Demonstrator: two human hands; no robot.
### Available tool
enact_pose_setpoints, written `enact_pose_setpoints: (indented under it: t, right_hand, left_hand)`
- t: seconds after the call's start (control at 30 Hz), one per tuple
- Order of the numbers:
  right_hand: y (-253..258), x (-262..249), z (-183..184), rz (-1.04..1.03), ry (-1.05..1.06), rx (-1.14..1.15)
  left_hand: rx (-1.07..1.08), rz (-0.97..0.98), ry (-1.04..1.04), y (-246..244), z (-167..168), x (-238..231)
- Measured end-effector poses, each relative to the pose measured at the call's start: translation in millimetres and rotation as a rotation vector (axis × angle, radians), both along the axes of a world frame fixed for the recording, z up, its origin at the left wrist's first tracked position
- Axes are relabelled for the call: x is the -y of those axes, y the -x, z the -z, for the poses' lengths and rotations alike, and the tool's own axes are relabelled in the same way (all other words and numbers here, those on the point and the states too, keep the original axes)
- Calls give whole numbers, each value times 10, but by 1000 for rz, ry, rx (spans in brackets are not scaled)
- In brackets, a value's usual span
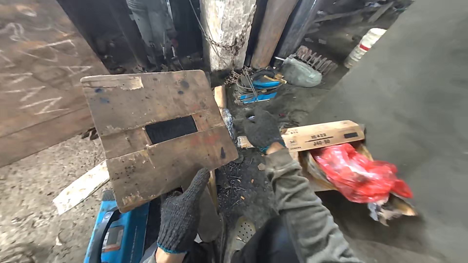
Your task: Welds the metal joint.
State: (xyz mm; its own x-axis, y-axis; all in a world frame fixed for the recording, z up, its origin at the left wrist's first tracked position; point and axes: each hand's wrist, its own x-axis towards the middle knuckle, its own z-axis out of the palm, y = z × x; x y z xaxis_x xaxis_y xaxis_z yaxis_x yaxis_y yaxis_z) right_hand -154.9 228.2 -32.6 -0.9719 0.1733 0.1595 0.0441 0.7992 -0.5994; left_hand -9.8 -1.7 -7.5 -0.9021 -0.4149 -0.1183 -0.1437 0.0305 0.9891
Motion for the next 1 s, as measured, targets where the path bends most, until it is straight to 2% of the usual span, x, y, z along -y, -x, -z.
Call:
enact_pose_setpoints:
  t: [0.17, 0.2, 0.3, 0.33, 0.47, 0.6, 0.73, 0.8, 0.9, 0.93, 1.0]
  right_hand:
    - [28, 108, -367, 76, -51, 54]
    - [33, 100, -323, 64, -42, 47]
    - [73, -54, 143, -24, -24, 61]
    - [93, -83, 165, -35, -21, 55]
    - [12, 80, -302, 37, -16, 7]
    - [39, 13, 105, -18, -21, 27]
    - [31, 15, -170, 25, -20, -72]
    - [-24, 40, -229, 45, -19, -24]
    - [-49, -6, 163, 25, 22, 148]
    - [-44, -23, 219, 17, 22, 131]
    - [-30, -44, 108, -20, -24, 9]
  left_hand:
    - [3, 13, 3, -8, 2, 17]
    - [-1, 11, 7, -5, 13, 20]
    - [-18, 13, 11, -4, 21, 19]
    - [-22, 11, 1, 1, 13, 18]
    - [-36, 8, -8, 2, 24, 41]
    - [-15, 21, -12, -3, -1, 32]
    - [10, 8, -1, -12, 4, 54]
    - [15, 4, 3, -3, 7, 56]
    - [20, 6, -14, 2, -18, 36]
    - [23, 5, -16, 2, -31, 30]
    - [29, 4, -15, -12, -33, 36]
